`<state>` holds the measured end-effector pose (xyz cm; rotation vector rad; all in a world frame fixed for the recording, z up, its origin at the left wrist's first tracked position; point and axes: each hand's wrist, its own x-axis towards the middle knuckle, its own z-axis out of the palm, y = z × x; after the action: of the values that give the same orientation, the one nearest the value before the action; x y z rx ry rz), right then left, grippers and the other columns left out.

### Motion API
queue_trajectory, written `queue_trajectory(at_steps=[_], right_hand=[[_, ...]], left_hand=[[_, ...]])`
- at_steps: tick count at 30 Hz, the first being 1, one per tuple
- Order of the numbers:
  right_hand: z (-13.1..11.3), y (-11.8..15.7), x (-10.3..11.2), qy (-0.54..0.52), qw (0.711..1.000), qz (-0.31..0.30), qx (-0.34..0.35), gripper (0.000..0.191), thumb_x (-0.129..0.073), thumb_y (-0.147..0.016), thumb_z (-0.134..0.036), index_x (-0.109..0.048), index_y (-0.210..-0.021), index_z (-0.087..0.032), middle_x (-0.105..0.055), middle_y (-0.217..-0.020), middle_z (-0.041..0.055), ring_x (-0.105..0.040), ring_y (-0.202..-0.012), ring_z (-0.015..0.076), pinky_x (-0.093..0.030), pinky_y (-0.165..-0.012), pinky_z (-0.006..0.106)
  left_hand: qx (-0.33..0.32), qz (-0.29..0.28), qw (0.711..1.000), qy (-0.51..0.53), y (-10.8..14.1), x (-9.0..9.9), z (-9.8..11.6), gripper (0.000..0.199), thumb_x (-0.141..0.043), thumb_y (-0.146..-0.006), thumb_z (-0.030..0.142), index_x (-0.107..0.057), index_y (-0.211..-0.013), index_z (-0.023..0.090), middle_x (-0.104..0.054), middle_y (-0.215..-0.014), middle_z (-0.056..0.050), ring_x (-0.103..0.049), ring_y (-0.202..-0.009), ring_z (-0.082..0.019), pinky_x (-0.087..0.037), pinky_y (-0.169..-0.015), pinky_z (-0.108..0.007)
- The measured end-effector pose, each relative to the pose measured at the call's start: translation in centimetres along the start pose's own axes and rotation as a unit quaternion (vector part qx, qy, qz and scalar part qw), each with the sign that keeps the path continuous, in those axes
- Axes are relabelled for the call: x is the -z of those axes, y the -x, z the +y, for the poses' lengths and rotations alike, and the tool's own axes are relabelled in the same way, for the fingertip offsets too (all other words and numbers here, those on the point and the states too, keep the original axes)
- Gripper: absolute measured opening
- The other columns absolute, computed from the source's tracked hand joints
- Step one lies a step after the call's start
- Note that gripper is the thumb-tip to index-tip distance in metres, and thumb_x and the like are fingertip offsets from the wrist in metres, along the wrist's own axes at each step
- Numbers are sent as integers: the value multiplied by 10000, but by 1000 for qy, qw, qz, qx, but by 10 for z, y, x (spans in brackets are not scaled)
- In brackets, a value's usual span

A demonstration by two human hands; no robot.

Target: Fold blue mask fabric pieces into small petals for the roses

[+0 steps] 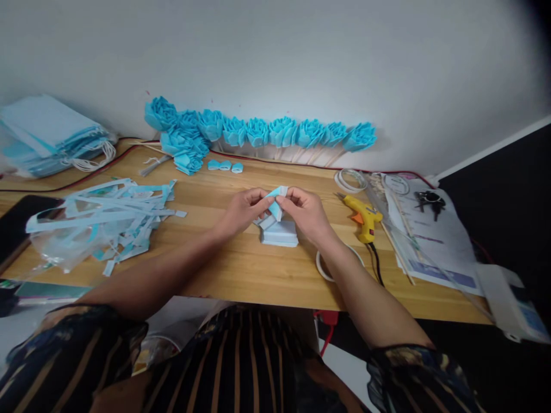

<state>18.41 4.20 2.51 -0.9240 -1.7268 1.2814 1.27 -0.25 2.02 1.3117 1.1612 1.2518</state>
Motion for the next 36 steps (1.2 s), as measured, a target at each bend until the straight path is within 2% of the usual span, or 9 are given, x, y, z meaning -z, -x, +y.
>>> queue_trajectory(at_steps=[6,13,17,21,26,30,36], right_hand=[[-6,0,1,-25,999,24,14,357,-649,-854,-528,-657,-723,-196,-608,-690,-16,-547,-681,130,-456,-672,262],[-9,1,2,4,999,41,-3,319,-766,-742,-504,-686,-763,-196,-605,-676,-20,-510,-638,120,-417,-594,248],[-9,0,3,-10,998,59,3,290,-717,-785,-492,-693,-766,-204,-638,-713,-7,-558,-687,138,-471,-662,265],[-14,0,5,-34,999,19,-4,354,-663,-827,-545,-673,-727,-205,-632,-718,0,-573,-717,145,-480,-711,273],[-15,2,6,-5,999,-39,-14,337,-702,-814,-511,-636,-726,-192,-566,-679,-22,-516,-663,125,-402,-641,262],[-9,1,5,20,999,-35,-7,319,-714,-792,-451,-564,-678,-193,-464,-620,-53,-431,-598,104,-334,-581,255],[-7,0,4,45,999,-28,3,288,-682,-805,-394,-534,-653,-199,-447,-604,-54,-415,-587,102,-334,-569,255]], left_hand=[[19,6,1000,6,0,1,2,404,-742,-723,547,-622,-704,163,-623,-598,3,-516,-515,-83,-417,-500,-203],[24,-14,1000,6,2,-1,5,389,-763,-704,524,-623,-673,163,-620,-580,3,-509,-510,-81,-414,-507,-204],[25,-11,1000,8,1,0,5,355,-753,-718,497,-631,-673,166,-625,-575,2,-507,-500,-84,-416,-503,-208],[26,16,999,15,0,1,4,344,-750,-718,489,-639,-697,165,-628,-578,2,-519,-505,-88,-417,-500,-208],[20,38,999,14,0,1,5,392,-766,-701,531,-642,-702,160,-618,-572,4,-514,-508,-88,-414,-503,-210],[16,31,999,9,1,0,5,396,-763,-717,535,-647,-714,156,-615,-581,5,-517,-517,-88,-422,-514,-212],[15,12,1000,4,0,2,3,358,-774,-727,494,-660,-729,155,-606,-562,11,-517,-511,-87,-378,-492,-205]])
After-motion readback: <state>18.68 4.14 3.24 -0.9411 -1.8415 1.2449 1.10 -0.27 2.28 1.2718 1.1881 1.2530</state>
